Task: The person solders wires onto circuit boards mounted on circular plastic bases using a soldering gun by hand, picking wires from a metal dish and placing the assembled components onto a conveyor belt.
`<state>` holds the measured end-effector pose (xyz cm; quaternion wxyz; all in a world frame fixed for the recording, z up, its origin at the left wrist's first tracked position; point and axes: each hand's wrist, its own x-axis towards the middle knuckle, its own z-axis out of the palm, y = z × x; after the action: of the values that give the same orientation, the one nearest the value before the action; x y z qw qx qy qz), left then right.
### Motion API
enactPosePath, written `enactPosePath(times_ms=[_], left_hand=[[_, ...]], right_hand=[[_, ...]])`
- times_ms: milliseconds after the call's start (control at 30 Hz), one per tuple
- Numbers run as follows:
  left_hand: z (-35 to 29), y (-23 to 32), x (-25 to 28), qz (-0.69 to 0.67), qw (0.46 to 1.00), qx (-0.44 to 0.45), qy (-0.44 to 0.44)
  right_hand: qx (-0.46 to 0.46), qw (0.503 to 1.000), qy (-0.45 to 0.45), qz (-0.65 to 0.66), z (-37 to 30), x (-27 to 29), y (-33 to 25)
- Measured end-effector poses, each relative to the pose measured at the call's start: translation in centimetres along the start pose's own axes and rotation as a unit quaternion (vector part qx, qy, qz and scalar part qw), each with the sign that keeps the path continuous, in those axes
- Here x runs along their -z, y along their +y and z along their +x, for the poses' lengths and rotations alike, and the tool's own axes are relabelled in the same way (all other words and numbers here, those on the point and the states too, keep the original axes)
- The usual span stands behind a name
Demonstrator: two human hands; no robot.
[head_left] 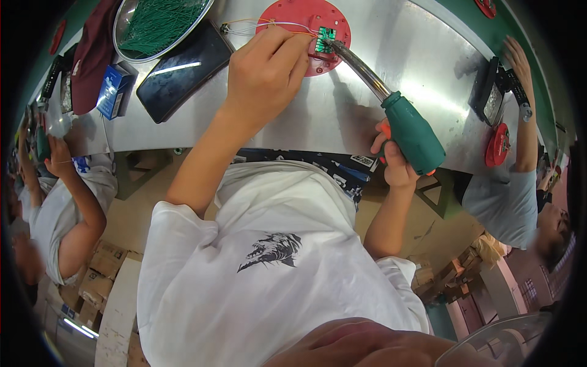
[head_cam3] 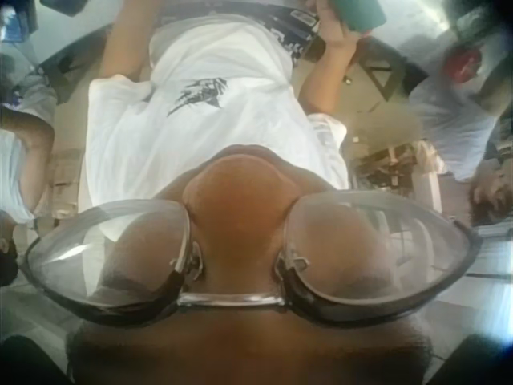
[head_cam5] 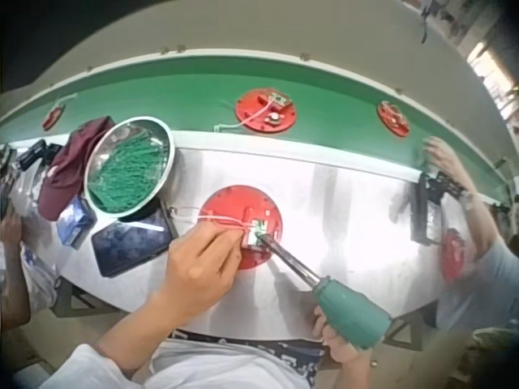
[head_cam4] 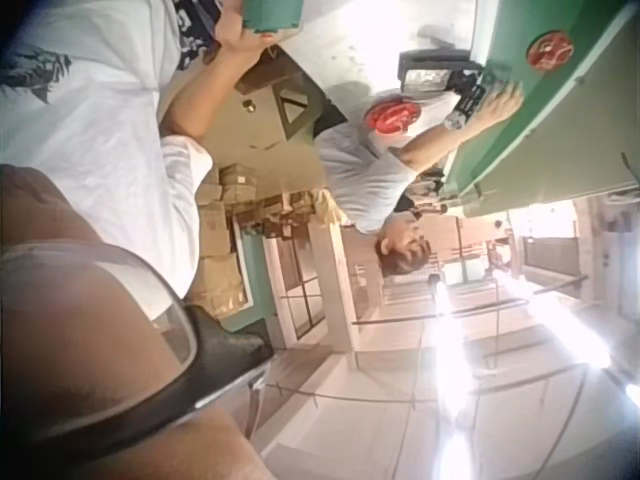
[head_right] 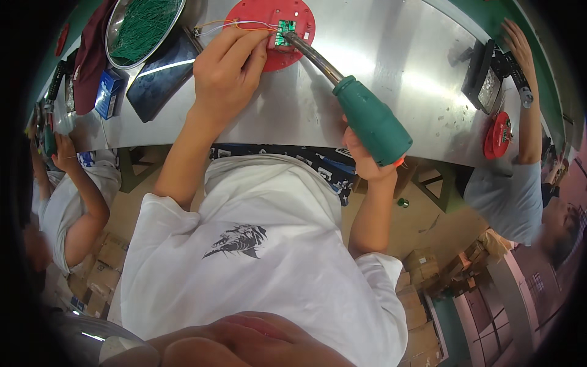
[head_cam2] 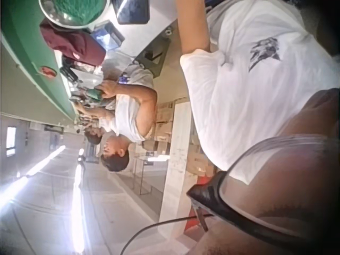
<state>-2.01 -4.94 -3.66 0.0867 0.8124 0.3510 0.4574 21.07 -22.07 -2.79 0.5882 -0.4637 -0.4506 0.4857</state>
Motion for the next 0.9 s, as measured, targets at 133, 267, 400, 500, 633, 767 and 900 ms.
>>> enactPosePath(times_ms=[133, 267, 400, 500, 633, 767, 900], left_hand=[[0.0, -0.2, -0.2, 0.006, 1.0, -0.013, -0.014], [0.2, -0.1, -0.3, 0.029, 0.999, -0.024, -0.012], [0.3, 0.0, -0.2, 0.038, 0.999, -0.026, -0.017], [0.3, -0.1, -0.2, 0.035, 0.999, -0.028, -0.021], [0.6, 0.3, 0.1, 0.015, 0.999, -0.008, -0.035], [0.7, 0.6, 0.4, 0.01, 0.999, 0.007, -0.051], [0.5, 0.1, 0.0, 0.04, 0.998, -0.013, -0.038]], right_hand=[[-0.039, 0.994, 0.011, 0.098, -0.2, 0.3, 0.4], [-0.005, 1.0, -0.001, -0.025, 0.2, 0.1, -0.2], [-0.002, 1.0, -0.001, -0.027, 0.4, -0.3, -0.6], [-0.003, 1.0, 0.0, -0.02, 0.6, -0.3, -0.5], [0.005, 0.996, 0.001, -0.094, 0.8, -0.3, -0.7], [-0.055, 0.995, -0.006, -0.083, 1.4, 0.5, -1.3], [-0.008, 0.996, 0.059, -0.061, 1.5, -0.1, -0.9]])
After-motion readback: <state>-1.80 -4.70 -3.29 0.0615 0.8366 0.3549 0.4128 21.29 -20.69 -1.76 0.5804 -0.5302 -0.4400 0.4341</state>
